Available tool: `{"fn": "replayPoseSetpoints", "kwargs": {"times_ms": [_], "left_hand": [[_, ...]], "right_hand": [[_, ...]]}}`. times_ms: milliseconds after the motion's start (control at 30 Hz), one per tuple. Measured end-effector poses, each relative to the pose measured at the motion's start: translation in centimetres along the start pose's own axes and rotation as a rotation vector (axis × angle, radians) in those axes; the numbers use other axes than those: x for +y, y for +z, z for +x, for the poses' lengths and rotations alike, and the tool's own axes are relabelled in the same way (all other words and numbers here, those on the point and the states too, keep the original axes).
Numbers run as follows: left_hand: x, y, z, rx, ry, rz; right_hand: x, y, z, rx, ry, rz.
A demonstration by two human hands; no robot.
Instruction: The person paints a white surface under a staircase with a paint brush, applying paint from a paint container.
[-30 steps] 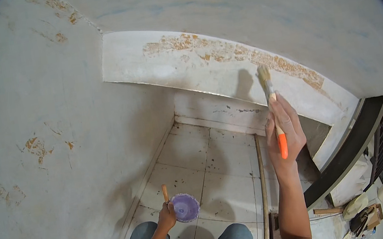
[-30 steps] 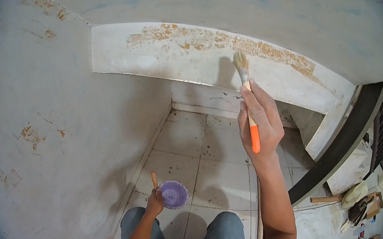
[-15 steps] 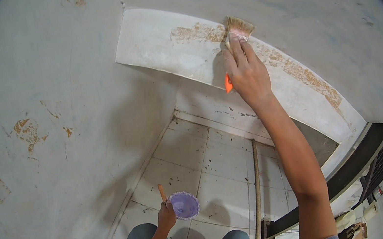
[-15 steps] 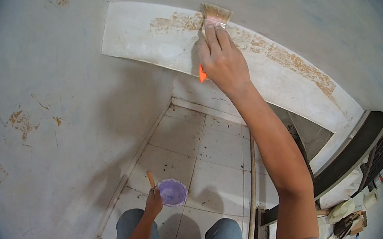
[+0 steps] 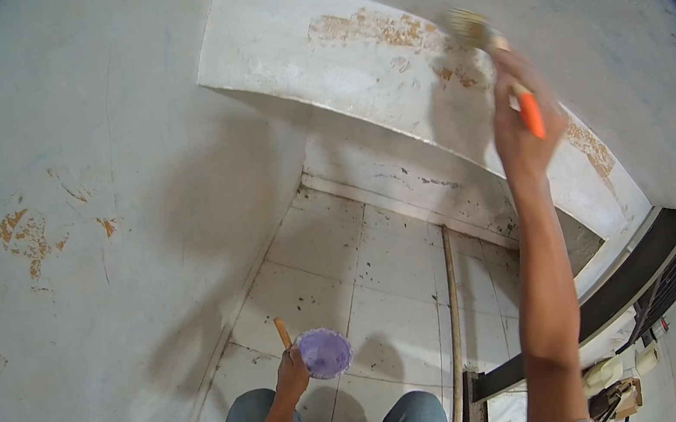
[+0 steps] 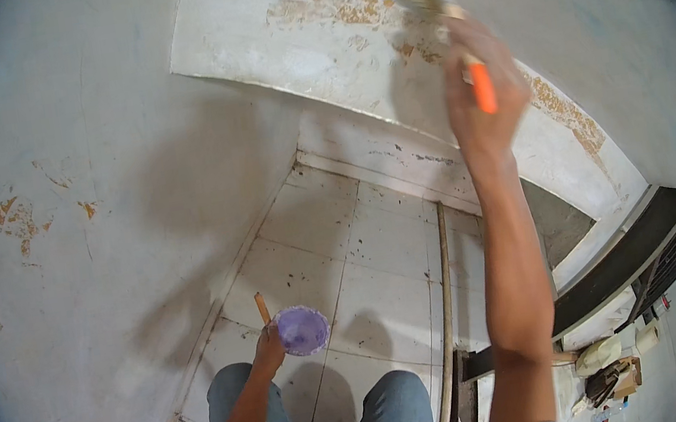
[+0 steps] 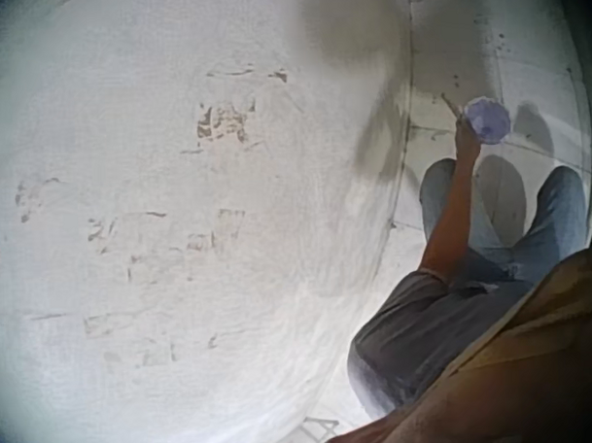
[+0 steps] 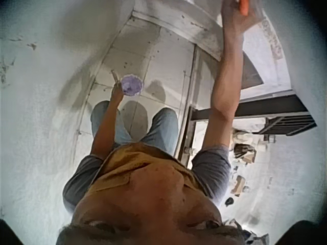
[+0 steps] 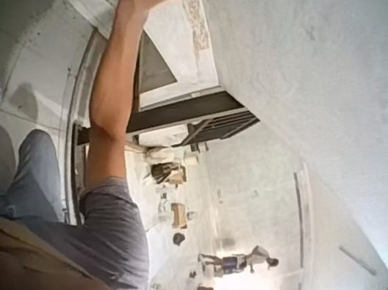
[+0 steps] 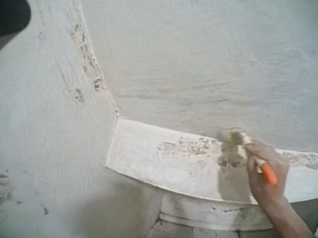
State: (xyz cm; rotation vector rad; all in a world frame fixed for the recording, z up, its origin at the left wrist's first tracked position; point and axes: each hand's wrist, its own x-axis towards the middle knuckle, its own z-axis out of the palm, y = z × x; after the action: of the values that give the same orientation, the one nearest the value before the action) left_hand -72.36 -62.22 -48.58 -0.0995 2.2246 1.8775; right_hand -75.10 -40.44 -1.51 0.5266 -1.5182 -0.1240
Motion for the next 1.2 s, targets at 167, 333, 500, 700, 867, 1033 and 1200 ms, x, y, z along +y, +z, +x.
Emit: {"fn": "replayPoseSetpoints", "kwargs": {"times_ms": [167,333,500,700,867,1033,1200], "left_hand": [[0.4,-0.3,0.2,-0.047,-0.072,-0.042],[1.3,0.3,-0.5,-0.072,0.124,0.012],[-0.5,0.8,0.2,-0.051,-0.029,-0.13],[-1.6,0.7,1.0,-0.057,0.218,0.046],[4.8,-2.0,-1.4,-0.165,-0.204,-0.084],[-2.0,-1.4,1.7,-0.052,-0.059,-0.041],[-1.3,-0.4,1.8,-0.048,-0.165,-0.063]], "right_hand": [[-1.9,-2.5,-3.0,0.316,0.079,-0.303],[-1.1,3.7,-2.6,0.343,0.04,-0.323],[-4.5,9.6,-1.0,0.103,-0.071,-0.065],[0.4,4.4,-0.2,0.162,0.09,0.243],[0.9,-4.6,-4.6,0.42,0.583,0.032],[-0.7,-2.8,-4.2,0.418,0.296,-0.258],[-3.1,8.1,-1.1,0.29,0.043,-0.154]]}}
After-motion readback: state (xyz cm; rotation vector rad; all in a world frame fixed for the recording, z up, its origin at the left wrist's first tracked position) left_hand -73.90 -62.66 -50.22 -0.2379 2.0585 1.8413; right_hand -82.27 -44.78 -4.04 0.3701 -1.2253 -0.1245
